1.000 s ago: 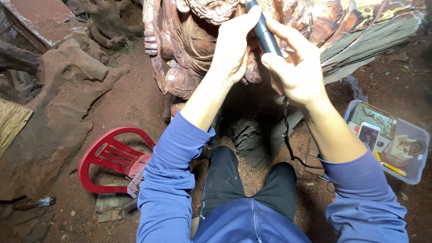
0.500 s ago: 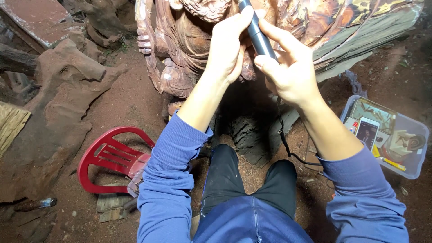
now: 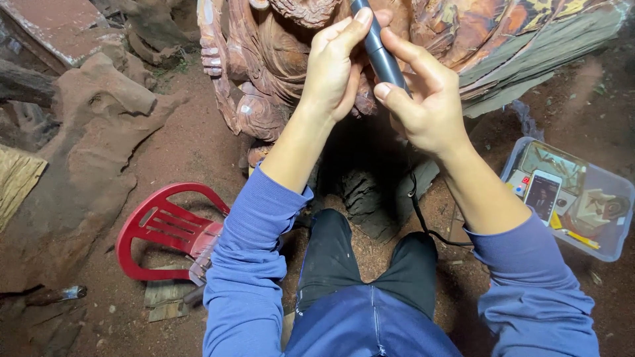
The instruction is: Carving and detailing a large wooden sculpture using a chisel, mallet, and rotary tool.
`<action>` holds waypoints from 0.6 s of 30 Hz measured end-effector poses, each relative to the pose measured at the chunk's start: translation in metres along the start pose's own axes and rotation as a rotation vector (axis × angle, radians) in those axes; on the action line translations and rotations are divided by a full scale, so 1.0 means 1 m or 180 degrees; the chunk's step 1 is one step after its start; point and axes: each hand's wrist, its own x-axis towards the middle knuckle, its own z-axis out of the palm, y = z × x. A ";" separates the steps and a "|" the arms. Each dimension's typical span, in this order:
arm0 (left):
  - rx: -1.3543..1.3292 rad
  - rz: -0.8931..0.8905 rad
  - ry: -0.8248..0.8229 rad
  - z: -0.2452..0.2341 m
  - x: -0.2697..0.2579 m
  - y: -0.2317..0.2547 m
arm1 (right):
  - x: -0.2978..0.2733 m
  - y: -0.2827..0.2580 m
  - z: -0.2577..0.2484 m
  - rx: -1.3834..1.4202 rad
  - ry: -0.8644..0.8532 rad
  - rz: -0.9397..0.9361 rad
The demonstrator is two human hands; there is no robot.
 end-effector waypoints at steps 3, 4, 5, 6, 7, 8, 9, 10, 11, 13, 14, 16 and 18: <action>-0.0023 0.0098 -0.0131 -0.002 0.000 0.000 | -0.001 0.000 0.002 0.0017 0.0024 0.0075; -0.0015 0.0091 -0.0150 -0.002 0.001 -0.001 | -0.001 -0.001 0.003 -0.0016 0.0063 0.0083; -0.0004 0.0085 -0.0168 -0.002 0.001 0.000 | -0.001 -0.002 0.004 -0.0048 0.0102 0.0090; -0.0003 0.0086 -0.0162 -0.002 0.001 -0.001 | -0.001 -0.002 0.005 -0.0044 0.0097 0.0092; -0.0036 0.0078 -0.0122 -0.002 0.002 -0.001 | -0.001 -0.003 0.006 -0.0064 0.0110 0.0051; -0.0069 0.0069 -0.0081 -0.001 0.002 -0.002 | -0.001 -0.004 0.006 -0.0084 0.0123 0.0009; -0.0067 0.0067 -0.0081 -0.001 0.002 -0.002 | 0.000 -0.005 0.007 -0.0081 0.0124 0.0010; -0.0043 0.0148 -0.0113 0.000 0.002 -0.002 | 0.000 -0.006 0.007 -0.0090 0.0135 0.0021; -0.0021 0.0230 -0.0148 0.000 0.002 -0.003 | 0.000 -0.007 0.007 -0.0101 0.0147 0.0032; -0.0016 0.0213 -0.0144 0.003 0.001 0.000 | 0.000 -0.007 0.008 -0.0038 0.0156 0.0055; -0.0010 0.0196 -0.0138 0.004 0.001 0.001 | 0.000 -0.006 0.008 0.0026 0.0163 0.0078; -0.0013 0.0156 -0.0102 0.005 0.002 0.000 | -0.001 -0.009 0.009 0.0141 0.0199 0.0169; -0.0017 0.0115 -0.0054 0.007 0.001 0.001 | -0.001 -0.010 0.010 0.0261 0.0226 0.0268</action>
